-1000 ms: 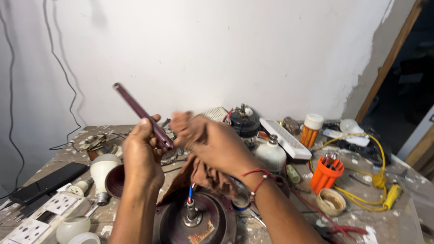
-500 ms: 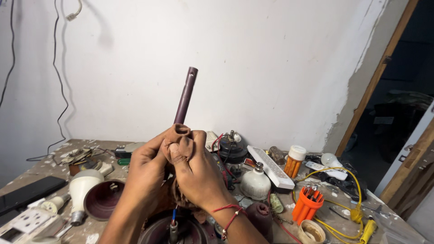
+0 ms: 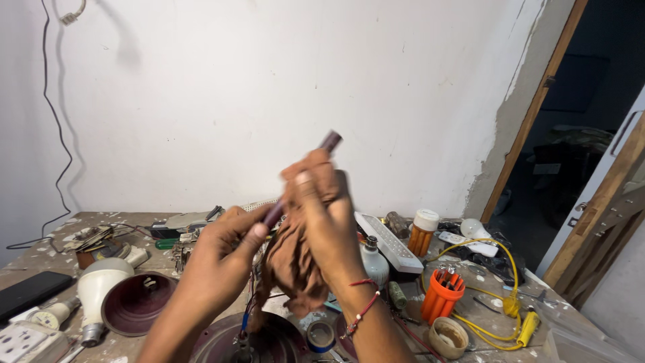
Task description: The person works at a cluttered workbench on a ceiling fan motor housing. They sort small hardware parts in a round container, wipe a long metal downrod tube with a cloth, thread the fan wires, and fit the tube onto the fan's central shaft, tightening connections by hand.
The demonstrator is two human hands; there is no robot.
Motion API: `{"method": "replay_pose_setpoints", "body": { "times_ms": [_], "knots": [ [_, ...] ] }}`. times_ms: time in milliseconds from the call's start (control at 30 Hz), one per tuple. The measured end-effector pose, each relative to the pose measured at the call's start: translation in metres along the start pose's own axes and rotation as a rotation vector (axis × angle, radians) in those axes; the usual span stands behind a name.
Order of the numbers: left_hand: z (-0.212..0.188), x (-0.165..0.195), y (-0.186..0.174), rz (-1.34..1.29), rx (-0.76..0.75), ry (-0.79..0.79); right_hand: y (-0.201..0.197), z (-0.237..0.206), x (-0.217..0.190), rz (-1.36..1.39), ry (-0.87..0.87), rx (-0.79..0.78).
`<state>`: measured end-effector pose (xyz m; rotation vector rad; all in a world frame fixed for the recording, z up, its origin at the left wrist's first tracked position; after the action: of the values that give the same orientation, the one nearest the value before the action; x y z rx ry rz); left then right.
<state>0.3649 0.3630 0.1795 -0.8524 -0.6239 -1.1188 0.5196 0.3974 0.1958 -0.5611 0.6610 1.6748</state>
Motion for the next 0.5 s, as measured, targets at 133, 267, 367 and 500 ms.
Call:
{"method": "replay_pose_setpoints", "body": {
  "times_ms": [133, 267, 367, 500],
  "knots": [
    [-0.002, 0.001, 0.001, 0.024, 0.242, 0.085, 0.031, -0.014, 0.001, 0.063, 0.225, -0.091],
    [-0.002, 0.003, 0.000, -0.037, 0.227, 0.110, 0.034, -0.009, -0.009, 0.154, 0.202, -0.059],
    [-0.003, 0.006, 0.004, -0.068, 0.167, 0.076, 0.022, -0.004, -0.017, 0.165, 0.169, 0.013],
    [-0.004, 0.011, 0.006, -0.217, 0.009, -0.019, 0.005, 0.005, -0.024, 0.149, 0.101, 0.012]
  ]
}}
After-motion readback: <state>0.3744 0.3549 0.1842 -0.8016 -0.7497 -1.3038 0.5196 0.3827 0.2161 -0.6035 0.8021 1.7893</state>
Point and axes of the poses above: each hand's wrist, its own z-axis towards the middle knuckle, its own y-axis out of the palm, x = y × z, the point moved 2 cm from there along z, towards the middle knuckle, and after that the axes turned 1 degree about z, right-handed, at the moved point
